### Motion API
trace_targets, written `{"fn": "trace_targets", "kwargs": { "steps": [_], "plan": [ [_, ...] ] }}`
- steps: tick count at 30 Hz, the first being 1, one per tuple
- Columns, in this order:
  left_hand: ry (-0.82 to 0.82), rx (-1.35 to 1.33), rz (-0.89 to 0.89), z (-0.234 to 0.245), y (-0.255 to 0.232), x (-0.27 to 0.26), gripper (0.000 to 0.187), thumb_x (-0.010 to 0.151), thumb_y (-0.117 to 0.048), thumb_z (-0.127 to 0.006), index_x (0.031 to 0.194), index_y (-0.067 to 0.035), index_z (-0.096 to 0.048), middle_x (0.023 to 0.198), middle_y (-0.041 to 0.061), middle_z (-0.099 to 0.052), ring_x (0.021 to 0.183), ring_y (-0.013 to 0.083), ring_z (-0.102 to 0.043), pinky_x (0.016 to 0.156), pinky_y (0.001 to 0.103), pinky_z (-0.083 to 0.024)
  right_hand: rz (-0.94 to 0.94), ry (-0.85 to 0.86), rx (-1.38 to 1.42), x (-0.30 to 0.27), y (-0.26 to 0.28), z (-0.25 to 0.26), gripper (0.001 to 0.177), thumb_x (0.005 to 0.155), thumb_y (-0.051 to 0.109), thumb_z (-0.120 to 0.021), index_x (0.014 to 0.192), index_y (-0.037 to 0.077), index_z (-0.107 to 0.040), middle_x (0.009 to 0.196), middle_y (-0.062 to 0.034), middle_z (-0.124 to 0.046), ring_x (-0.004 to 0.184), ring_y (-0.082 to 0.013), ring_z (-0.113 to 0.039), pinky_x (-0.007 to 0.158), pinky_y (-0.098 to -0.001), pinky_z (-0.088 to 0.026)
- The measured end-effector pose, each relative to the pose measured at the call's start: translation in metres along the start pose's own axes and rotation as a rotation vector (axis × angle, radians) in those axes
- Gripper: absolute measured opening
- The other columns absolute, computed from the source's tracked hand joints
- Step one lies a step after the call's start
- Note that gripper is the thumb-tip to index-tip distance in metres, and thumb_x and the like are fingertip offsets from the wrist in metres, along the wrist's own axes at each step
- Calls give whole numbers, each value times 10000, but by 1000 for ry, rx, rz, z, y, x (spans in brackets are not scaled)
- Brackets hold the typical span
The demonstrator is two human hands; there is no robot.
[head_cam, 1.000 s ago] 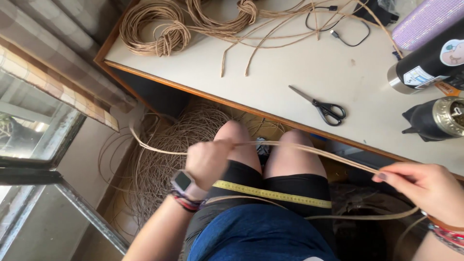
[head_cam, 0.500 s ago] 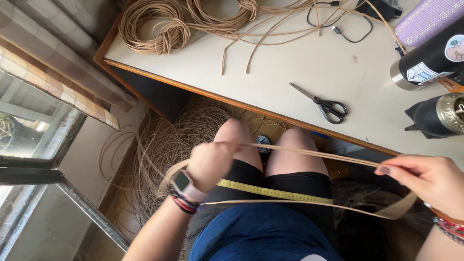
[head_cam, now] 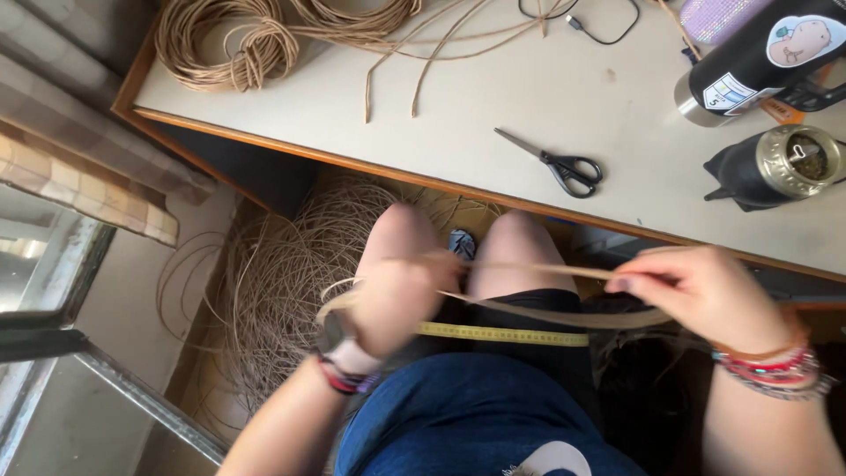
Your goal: Measuring and cutting natural fiber strips to specific lengths using a tape measure and scissors.
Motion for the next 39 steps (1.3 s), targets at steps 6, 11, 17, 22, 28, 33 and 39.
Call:
{"fn": "trace_targets", "kwargs": {
  "steps": [6,11,17,22,28,33,39],
  "plan": [
    [7,82,369,12,48,-19,187,954,-239,-565,976,-357,-708,642,-84,-679,518,269,-680,352,412,-515,-78,-150,0,-16,-11,17,176,900,203,-704,902,171,-877,914,91,-872,846,-25,-763,830,-211,-520],
    [-109,-520,5,40,-64,26,611,904,-380,-717,1381,-50,-525,1206,167,-645,932,386,-615,775,529,-445,318,-39,65,11,55,-34,142,873,227,-718,867,150,-837,853,39,-824,736,-124,-747,732,-280,-536],
    [-23,-253,135,50,-33,18,93,985,-278,-549,938,-253,-626,636,-36,-607,444,236,-607,342,447,-428,240,-74,12,0,28,-12,148,879,250,-711,902,207,-850,850,91,-834,687,-90,-727,677,-258,-500],
    [49,84,304,4,46,-15,172,906,-132,-557,898,-289,-627,546,-48,-626,439,250,-658,355,413,-482,-55,-170,12,-15,-10,15,182,905,176,-694,896,172,-875,830,86,-862,604,-63,-694,654,-212,-512],
    [-177,-284,14,27,-49,23,769,895,-466,-696,1507,-65,-458,1531,182,-472,1410,378,-439,1149,590,-311,309,-114,45,12,57,-33,148,881,243,-713,885,184,-848,889,72,-843,762,-95,-766,738,-267,-537],
    [-193,-269,38,43,-61,27,52,961,-252,-593,940,-231,-636,567,-23,-599,397,219,-593,312,421,-414,351,-118,54,8,59,-26,125,885,225,-722,913,161,-824,852,50,-815,677,-109,-717,679,-280,-523],
    [24,21,353,4,57,-22,144,917,-164,-565,900,-295,-623,601,-48,-644,478,261,-665,363,431,-482,-17,-179,33,-16,-18,8,189,923,181,-674,944,145,-858,874,55,-854,641,-81,-734,711,-226,-560]
  ]
}}
Point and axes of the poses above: each hand's wrist, its own x-axis towards the middle knuckle, its own z-axis out of the back of the hand, y = z × x, the point moved 4 cm from there along x, towards the middle knuckle
